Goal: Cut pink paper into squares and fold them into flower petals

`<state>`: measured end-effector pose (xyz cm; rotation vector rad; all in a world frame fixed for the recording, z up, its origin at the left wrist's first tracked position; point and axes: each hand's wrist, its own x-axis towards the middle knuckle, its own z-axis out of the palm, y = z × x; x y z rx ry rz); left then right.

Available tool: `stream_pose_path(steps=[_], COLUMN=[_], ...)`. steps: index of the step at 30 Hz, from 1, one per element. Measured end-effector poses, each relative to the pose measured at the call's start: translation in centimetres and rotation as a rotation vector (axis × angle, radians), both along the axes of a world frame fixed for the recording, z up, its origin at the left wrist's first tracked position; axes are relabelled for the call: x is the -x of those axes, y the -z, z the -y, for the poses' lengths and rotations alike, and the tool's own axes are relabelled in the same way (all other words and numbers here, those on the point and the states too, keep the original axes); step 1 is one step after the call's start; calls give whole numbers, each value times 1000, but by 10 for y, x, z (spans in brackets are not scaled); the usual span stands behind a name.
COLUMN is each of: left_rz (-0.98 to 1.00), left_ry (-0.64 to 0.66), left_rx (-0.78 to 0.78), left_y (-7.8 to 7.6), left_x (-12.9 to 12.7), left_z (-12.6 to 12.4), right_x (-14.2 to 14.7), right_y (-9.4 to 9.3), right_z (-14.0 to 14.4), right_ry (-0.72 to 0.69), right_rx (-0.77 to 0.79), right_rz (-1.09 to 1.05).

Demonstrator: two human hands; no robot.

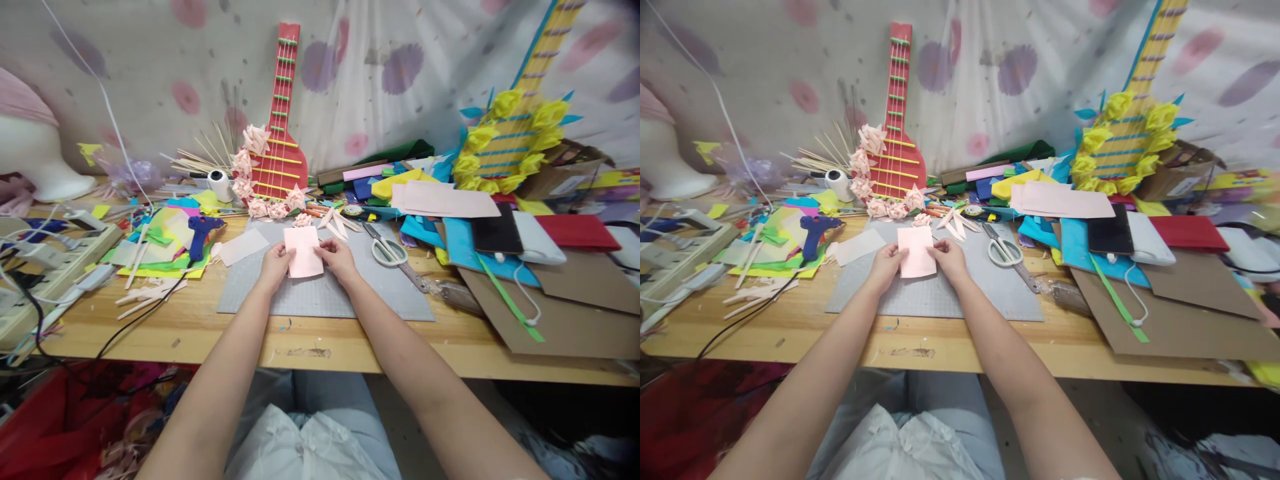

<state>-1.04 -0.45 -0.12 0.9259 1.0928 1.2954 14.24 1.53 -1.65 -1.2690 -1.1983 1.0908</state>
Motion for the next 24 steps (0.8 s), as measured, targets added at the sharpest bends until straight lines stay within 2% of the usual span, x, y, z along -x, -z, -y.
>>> stream_pose_path(steps=[4,7,10,14,17,20,22,24], left_rz=[-11,-15,-9,-21,-115,-442,-868,-1262], left_ry=[13,25,40,64,53,-90,-186,-183], left_rx=[-6,-18,-21,-14,-11,-104,-205,-217], left_y=[0,0,0,1,1,-6,-14,-24], left_x=[0,0,1,-1,2,17,32,49], left_z=[0,0,1,2,-1,-5,-8,-10], right_x=[1,-1,-4,-5,-3,-4,-6,-9], right_y=[-2,-9,-18,-22,-19,-13,-10,-8], right_z=[1,2,2,3,2,0,-2,-3], right_ry=[-2,-31,-151,-312,-260,-157,-86,-33], right_rx=[36,124,200,227,200,148,110,77], right_rz=[-5,-53,-150,-228,-192,-141,-97,-52])
